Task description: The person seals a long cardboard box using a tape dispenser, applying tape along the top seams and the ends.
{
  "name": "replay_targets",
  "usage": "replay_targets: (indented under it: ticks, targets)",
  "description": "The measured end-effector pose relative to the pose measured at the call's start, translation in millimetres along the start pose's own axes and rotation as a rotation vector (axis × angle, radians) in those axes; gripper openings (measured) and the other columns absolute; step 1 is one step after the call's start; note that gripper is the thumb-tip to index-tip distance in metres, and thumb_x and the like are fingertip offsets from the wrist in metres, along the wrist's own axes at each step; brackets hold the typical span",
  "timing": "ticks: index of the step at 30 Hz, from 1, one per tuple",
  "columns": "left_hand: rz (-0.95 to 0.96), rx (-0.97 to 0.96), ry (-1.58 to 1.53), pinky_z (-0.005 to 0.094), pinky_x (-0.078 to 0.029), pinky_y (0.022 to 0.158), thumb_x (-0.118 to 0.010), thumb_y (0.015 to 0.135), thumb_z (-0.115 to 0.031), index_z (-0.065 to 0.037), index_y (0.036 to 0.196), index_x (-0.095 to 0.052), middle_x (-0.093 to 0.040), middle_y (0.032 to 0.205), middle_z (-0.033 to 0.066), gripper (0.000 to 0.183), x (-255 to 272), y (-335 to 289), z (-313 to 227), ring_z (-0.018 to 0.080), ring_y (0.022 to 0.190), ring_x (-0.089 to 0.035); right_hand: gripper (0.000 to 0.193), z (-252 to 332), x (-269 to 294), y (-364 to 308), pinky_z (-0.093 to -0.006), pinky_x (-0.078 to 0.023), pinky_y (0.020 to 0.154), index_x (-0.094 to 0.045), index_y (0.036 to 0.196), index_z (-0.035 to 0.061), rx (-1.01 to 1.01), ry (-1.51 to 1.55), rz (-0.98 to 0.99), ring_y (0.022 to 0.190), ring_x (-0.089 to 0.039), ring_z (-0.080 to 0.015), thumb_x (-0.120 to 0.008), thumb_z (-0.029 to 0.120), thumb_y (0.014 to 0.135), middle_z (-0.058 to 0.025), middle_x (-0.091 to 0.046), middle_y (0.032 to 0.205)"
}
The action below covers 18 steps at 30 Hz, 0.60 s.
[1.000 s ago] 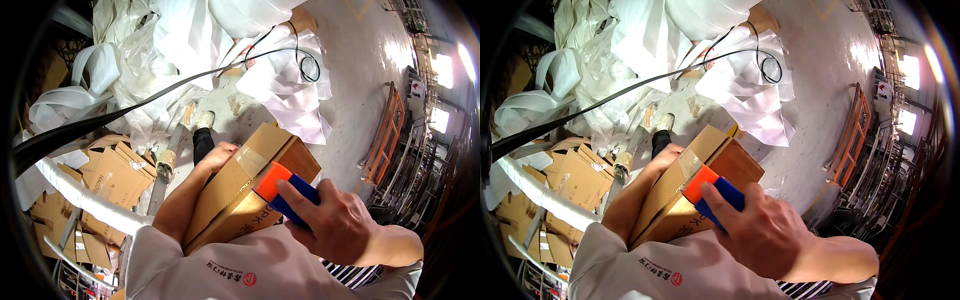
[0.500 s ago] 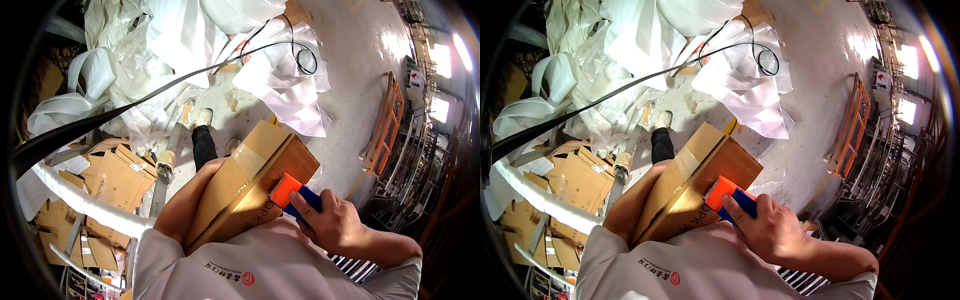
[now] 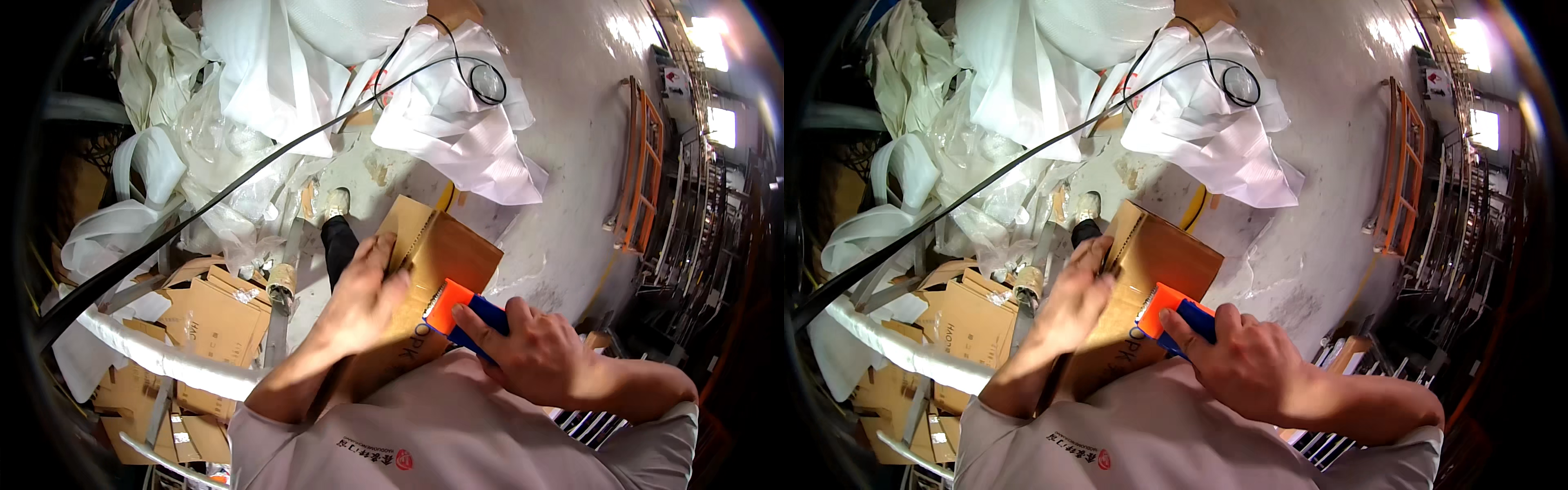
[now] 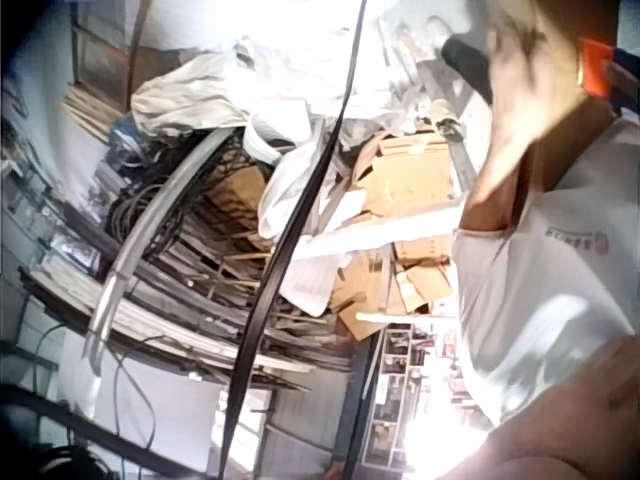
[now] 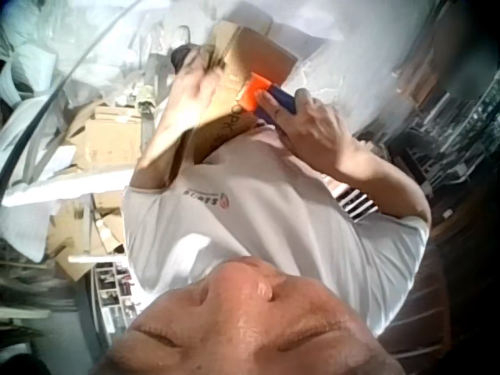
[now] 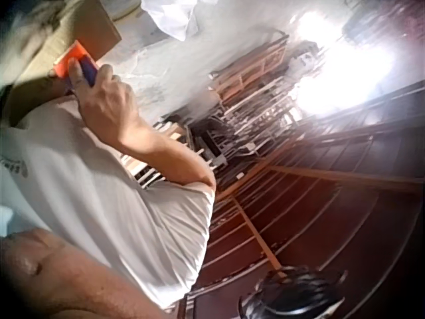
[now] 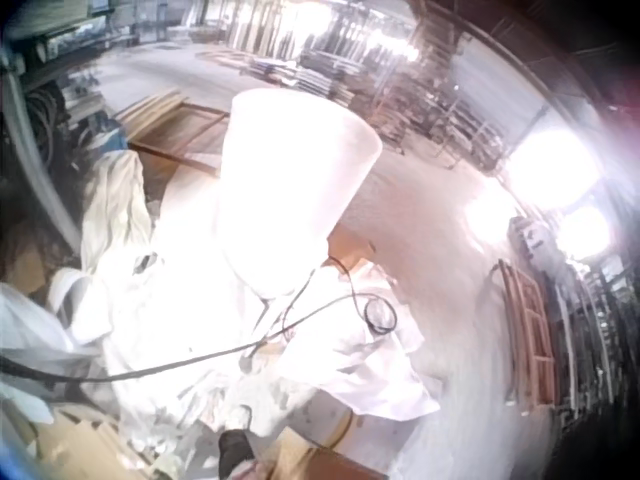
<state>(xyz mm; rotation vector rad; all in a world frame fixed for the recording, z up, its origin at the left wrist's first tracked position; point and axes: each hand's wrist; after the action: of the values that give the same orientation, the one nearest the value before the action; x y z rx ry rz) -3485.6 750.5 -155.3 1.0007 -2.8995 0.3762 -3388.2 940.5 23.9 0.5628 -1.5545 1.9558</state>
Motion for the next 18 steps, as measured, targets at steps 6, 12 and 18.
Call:
replay_targets:
  ticks: [6, 12, 18]
  targets:
    - [0.062, 0.114, 0.250, 0.0476, -0.046, 0.104, -0.065, 0.097, -0.027, 0.014, 0.143, -0.042, -0.052, 0.133, 0.0357, 0.066, -3.8, -16.2, -12.2, 0.0502, 0.120, -0.055, 0.057, -18.8, -18.5, -21.9, -0.0383, -0.054, 0.053, -0.055, 0.146, 0.0121, 0.110, 0.037, -0.194, 0.062, -0.061, -0.0288, -0.064, 0.022, 0.090, -0.0177, -0.053, 0.081]
    - [-0.012, 0.065, 0.510, 0.0473, -0.055, 0.082, -0.064, 0.098, -0.033, 0.013, 0.139, -0.046, -0.060, 0.119, 0.0329, 0.064, -7.6, -24.0, -11.3, 0.0487, 0.100, -0.064, 0.055, -60.8, -85.0, -69.4, -0.0376, -0.053, 0.053, -0.057, 0.144, 0.0143, 0.113, 0.062, -0.265, 0.061, -0.058, -0.0269, -0.065, 0.021, 0.090, -0.0151, -0.051, 0.081]
    - [-0.145, -0.371, 0.852, 0.0520, -0.052, 0.088, -0.077, 0.080, -0.022, 0.009, 0.132, -0.050, -0.056, 0.117, 0.0278, 0.066, -57.7, -63.7, -41.1, 0.0438, 0.101, -0.058, 0.056, -84.9, -176.7, -41.2, -0.0382, -0.049, 0.053, -0.057, 0.144, 0.0220, 0.207, 0.200, -0.653, 0.065, -0.056, -0.0271, -0.067, 0.028, 0.090, -0.0126, -0.047, 0.083]
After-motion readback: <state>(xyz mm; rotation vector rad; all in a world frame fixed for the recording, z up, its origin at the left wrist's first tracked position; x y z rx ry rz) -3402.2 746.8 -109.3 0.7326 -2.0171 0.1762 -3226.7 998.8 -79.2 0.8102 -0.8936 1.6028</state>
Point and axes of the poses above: each hand's wrist, its own y-axis towards the middle knuckle, its own x-axis out of the back of the hand, z = x × y
